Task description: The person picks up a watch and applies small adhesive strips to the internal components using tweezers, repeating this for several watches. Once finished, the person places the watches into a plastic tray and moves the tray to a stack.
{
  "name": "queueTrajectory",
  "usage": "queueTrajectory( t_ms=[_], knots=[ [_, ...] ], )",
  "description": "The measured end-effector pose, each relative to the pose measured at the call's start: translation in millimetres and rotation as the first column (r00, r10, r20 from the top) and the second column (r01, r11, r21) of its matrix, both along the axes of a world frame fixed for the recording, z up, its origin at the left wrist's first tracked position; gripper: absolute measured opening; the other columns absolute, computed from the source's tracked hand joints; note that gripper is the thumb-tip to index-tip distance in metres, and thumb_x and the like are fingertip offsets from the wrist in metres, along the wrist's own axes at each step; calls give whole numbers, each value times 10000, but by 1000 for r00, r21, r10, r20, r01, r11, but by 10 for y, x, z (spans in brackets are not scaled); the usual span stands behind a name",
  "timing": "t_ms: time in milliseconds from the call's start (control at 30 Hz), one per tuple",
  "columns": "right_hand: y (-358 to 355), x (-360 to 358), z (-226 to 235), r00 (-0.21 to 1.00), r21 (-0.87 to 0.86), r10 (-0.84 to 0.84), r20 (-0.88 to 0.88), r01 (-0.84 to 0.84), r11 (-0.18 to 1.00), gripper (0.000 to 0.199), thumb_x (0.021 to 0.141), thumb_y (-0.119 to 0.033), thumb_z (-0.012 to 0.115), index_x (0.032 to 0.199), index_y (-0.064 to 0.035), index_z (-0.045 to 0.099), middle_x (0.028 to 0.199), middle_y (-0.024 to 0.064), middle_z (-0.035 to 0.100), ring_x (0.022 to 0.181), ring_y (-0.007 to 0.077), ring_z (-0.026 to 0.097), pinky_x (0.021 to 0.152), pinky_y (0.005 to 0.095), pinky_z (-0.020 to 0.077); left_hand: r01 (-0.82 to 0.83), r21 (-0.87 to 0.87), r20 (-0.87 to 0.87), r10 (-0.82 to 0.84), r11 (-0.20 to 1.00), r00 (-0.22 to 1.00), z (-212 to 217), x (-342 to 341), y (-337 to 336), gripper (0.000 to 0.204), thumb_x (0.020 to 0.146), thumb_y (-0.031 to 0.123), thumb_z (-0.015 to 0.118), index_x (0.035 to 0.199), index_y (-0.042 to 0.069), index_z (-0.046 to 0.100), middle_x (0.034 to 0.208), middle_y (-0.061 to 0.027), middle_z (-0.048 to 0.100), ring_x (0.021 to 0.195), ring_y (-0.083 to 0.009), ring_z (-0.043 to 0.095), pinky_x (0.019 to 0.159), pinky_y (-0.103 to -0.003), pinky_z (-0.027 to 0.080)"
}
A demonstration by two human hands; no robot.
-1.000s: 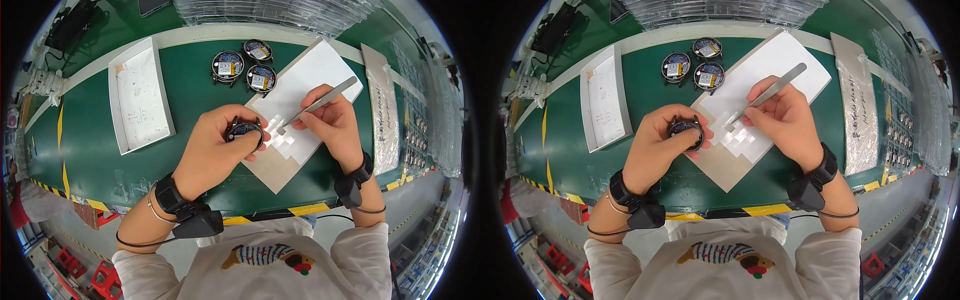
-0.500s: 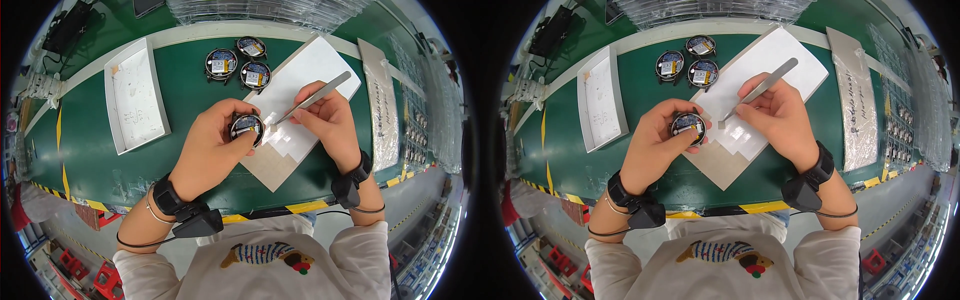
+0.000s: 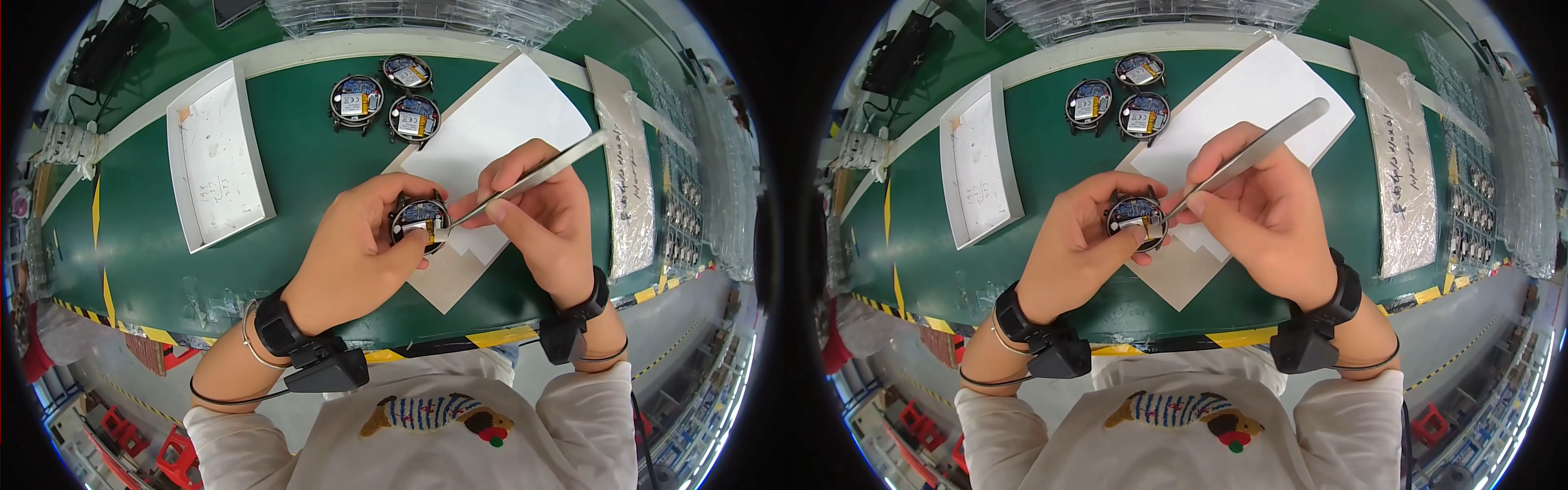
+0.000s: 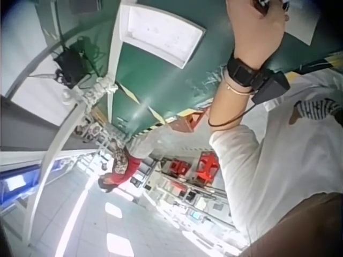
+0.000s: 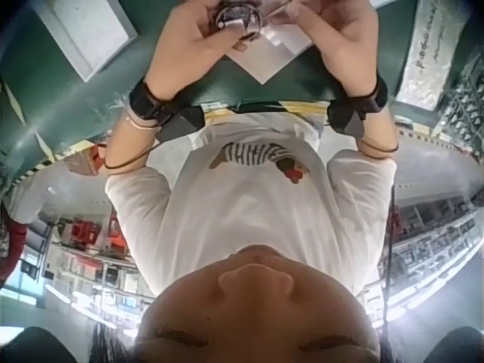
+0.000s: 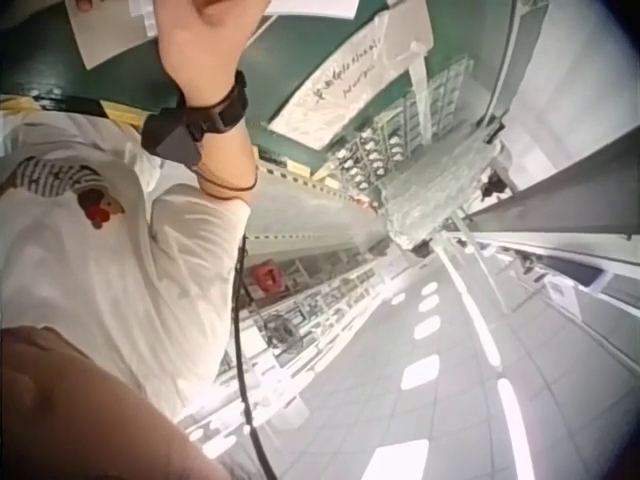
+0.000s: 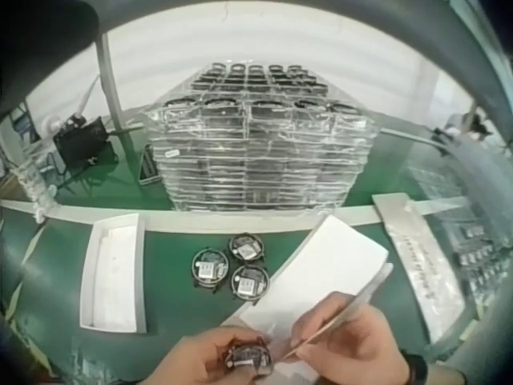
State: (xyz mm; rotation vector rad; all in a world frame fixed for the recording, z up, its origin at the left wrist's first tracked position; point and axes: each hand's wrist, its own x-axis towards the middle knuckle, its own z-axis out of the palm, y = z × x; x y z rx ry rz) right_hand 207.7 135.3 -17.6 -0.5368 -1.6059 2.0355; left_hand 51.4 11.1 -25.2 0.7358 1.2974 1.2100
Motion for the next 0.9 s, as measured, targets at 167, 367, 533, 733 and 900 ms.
queueTrajectory(
  t_ms=[167, 367, 533, 733, 900],
  knots=[
    [-18, 29, 17, 1000, 118, 14, -7, -13, 993, 175, 819, 57, 535, 964, -13, 466, 916, 90, 517, 910, 263, 649, 754, 321, 557, 9, 30, 4, -9, 1000, 1000, -1, 22, -9, 333, 839, -84, 495, 1168, -36, 477, 1137, -119, 568, 908, -167, 627, 686, -246, 526],
    [-49, 28, 3, 1000, 204, -2, -13, 5, 979, 192, 802, 93, 530, 964, 3, 482, 935, 99, 509, 915, 226, 630, 766, 329, 562, -31, 31, 33, 30, 999, 999, -15, 55, -14, 302, 831, -75, 508, 1131, -42, 501, 1058, -103, 587, 834, -133, 606, 654, -233, 510],
    [-83, 28, 2, 999, 250, -22, -30, 29, 968, 190, 795, 105, 533, 957, 10, 500, 941, 100, 510, 903, 183, 603, 775, 328, 562, -92, 51, 54, 90, 994, 994, -22, 84, -7, 251, 814, -70, 516, 1064, -55, 532, 924, -82, 610, 681, -77, 564, 591, -210, 471],
    [-90, 34, 6, 1000, 274, -21, -23, 26, 961, 187, 796, 103, 531, 957, 13, 502, 941, 101, 510, 910, 178, 593, 775, 327, 559, -108, 54, 56, 105, 993, 993, -17, 88, 1, 222, 820, -51, 540, 1042, -50, 542, 899, -75, 621, 686, -78, 578, 579, -207, 475],
    [-96, 60, 16, 998, 479, 29, -56, 1, 878, 182, 796, 96, 526, 953, 6, 504, 941, 114, 517, 858, 207, 615, 746, 328, 552, -65, -42, 25, 66, 997, 998, 78, 38, 36, 176, 833, -11, 563, 1008, -31, 557, 875, -70, 639, 725, -100, 615, 564, -208, 486]
  ],
)
